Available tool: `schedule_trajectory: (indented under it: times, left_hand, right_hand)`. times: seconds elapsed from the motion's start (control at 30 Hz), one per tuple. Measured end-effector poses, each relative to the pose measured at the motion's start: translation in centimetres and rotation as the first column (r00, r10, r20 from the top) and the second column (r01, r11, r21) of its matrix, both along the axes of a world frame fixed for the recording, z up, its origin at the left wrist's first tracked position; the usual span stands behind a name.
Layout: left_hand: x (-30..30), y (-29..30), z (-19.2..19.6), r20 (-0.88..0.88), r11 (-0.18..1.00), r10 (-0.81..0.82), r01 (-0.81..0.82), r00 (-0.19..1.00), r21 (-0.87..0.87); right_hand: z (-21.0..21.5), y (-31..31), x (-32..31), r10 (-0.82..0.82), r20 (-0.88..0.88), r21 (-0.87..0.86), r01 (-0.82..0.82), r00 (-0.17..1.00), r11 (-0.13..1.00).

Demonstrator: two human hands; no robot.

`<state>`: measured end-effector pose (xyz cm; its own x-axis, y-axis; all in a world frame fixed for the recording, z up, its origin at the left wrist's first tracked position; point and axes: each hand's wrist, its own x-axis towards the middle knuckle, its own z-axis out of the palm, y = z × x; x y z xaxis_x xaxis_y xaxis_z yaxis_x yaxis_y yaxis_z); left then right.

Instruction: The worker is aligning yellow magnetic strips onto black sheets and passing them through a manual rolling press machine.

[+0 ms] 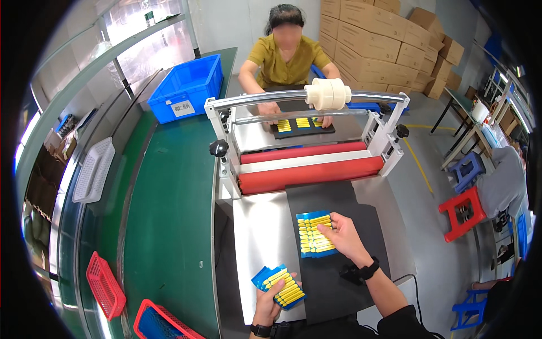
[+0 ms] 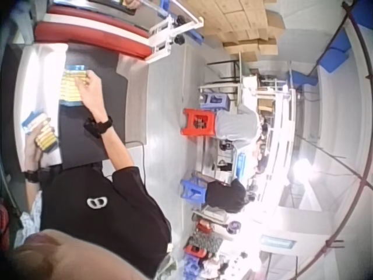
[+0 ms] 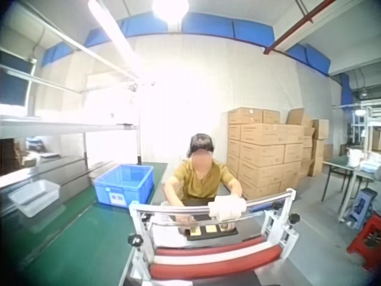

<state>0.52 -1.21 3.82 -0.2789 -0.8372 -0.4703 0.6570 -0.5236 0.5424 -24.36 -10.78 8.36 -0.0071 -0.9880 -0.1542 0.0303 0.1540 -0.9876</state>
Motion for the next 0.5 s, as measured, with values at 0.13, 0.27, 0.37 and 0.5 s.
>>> schedule_trajectory:
  times: [0.13, 0.27, 0.37, 0.5]
  left_hand:
    - [-0.5, 0.2, -0.3, -0.017, 1.0, 0.003, -0.003, 1.0, 0.003]
    - [-0.9, 0.4, -0.6, -0.047, 1.0, 0.013, -0.015, 0.999, -0.026]
    - [-1.1, 0.6, -0.4, 0.008, 0.999, 0.026, -0.026, 1.0, -0.034]
    - [-1.4, 0.6, 0.1, 0.02, 0.998, 0.039, -0.038, 0.999, -0.04]
  right_hand:
    - [-0.4, 0.3, -0.4, -0.018, 0.01, 0.002, 0.018, 1.0, 1.0]
    - [-0.8, 0.0, -1.1, 0.004, -0.006, 0.007, -0.004, 1.0, 1.0]
    - [-0.6, -0.2, -1.1, 0.018, 0.0, 0.019, -0.018, 1.0, 1.0]
    - [-1.2, -0.3, -1.4, -0.03, -0.19, -0.041, 0.023, 0.981, 0.999]
